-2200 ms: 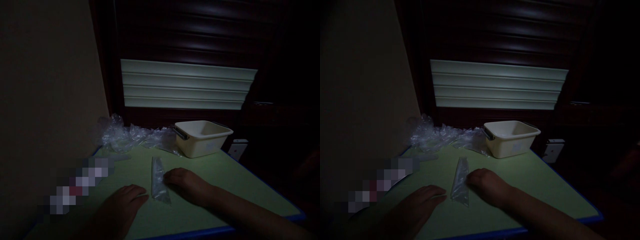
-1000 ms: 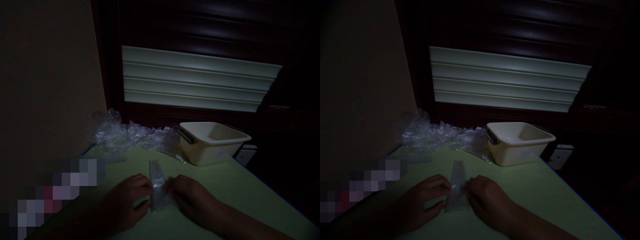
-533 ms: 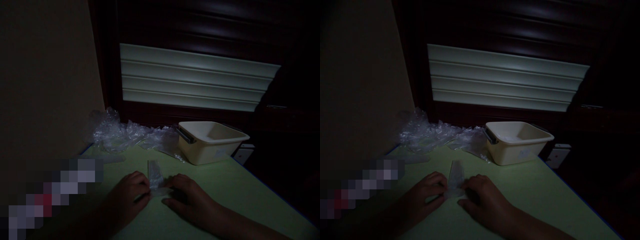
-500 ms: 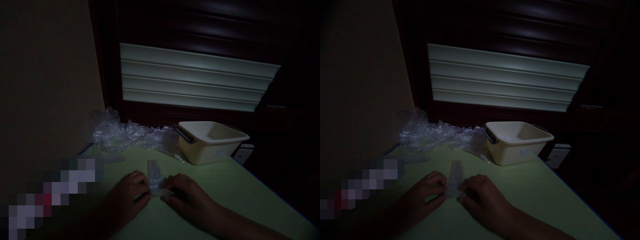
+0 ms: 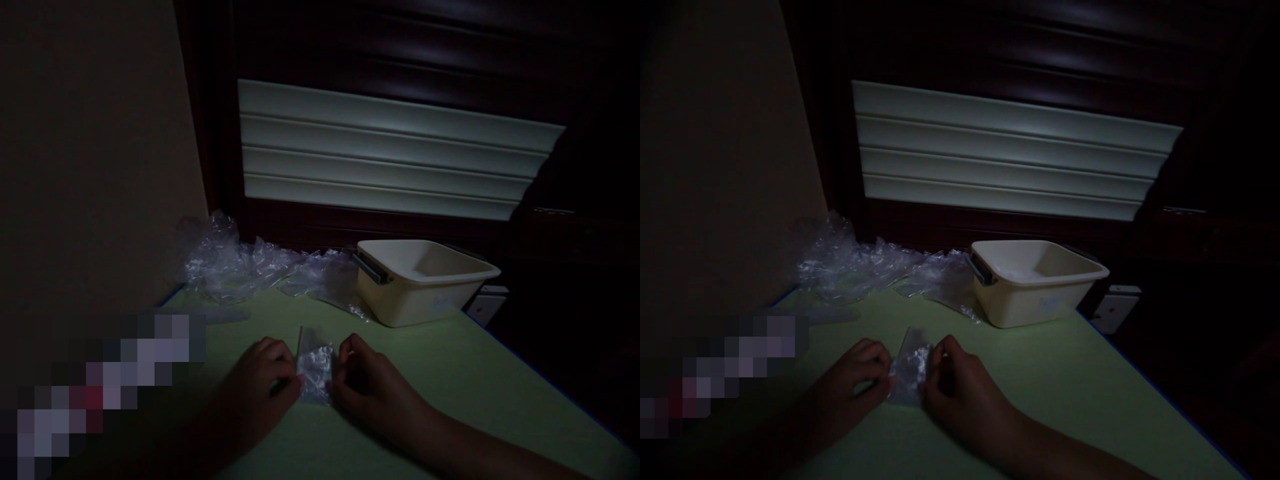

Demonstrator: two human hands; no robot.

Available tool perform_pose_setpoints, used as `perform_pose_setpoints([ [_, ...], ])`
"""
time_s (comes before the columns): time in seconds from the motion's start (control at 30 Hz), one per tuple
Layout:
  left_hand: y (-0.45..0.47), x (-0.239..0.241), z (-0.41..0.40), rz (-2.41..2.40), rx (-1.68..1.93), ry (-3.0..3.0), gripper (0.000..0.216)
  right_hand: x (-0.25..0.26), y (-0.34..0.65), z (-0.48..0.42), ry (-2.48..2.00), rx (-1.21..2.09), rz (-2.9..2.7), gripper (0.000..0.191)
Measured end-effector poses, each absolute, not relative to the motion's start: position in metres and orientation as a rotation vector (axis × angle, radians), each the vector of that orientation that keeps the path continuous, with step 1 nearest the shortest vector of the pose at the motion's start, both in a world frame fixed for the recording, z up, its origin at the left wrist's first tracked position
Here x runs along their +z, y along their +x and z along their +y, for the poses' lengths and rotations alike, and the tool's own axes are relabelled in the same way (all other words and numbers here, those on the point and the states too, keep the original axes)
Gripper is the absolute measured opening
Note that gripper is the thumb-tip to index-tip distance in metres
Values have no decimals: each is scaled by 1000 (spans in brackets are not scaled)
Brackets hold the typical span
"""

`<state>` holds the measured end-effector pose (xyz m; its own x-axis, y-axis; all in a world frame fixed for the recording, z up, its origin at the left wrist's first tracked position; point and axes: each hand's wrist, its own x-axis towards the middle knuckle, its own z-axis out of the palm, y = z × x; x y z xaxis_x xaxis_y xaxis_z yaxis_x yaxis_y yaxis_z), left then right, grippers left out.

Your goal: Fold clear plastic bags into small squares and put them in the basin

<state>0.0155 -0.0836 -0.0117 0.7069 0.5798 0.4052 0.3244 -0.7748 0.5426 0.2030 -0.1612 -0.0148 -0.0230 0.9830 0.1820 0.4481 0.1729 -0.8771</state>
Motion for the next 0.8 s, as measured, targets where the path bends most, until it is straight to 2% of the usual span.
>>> perform_pose_setpoints([
  [0.2,14,-12,-85,760,830,2527,26,-6,204,-170,-1352,320,-1960,9],
  [0.37,15,-11,-83,773,851,2503,25,1,205,-174,-1182,44,-2158,30],
  [0.6,19,-8,-88,897,808,2607,24,4,200,-172,-1245,139,-2336,19],
  [0.8,18,-5,-98,936,888,2641,17,8,198,-173,-1278,183,-2339,21],
])
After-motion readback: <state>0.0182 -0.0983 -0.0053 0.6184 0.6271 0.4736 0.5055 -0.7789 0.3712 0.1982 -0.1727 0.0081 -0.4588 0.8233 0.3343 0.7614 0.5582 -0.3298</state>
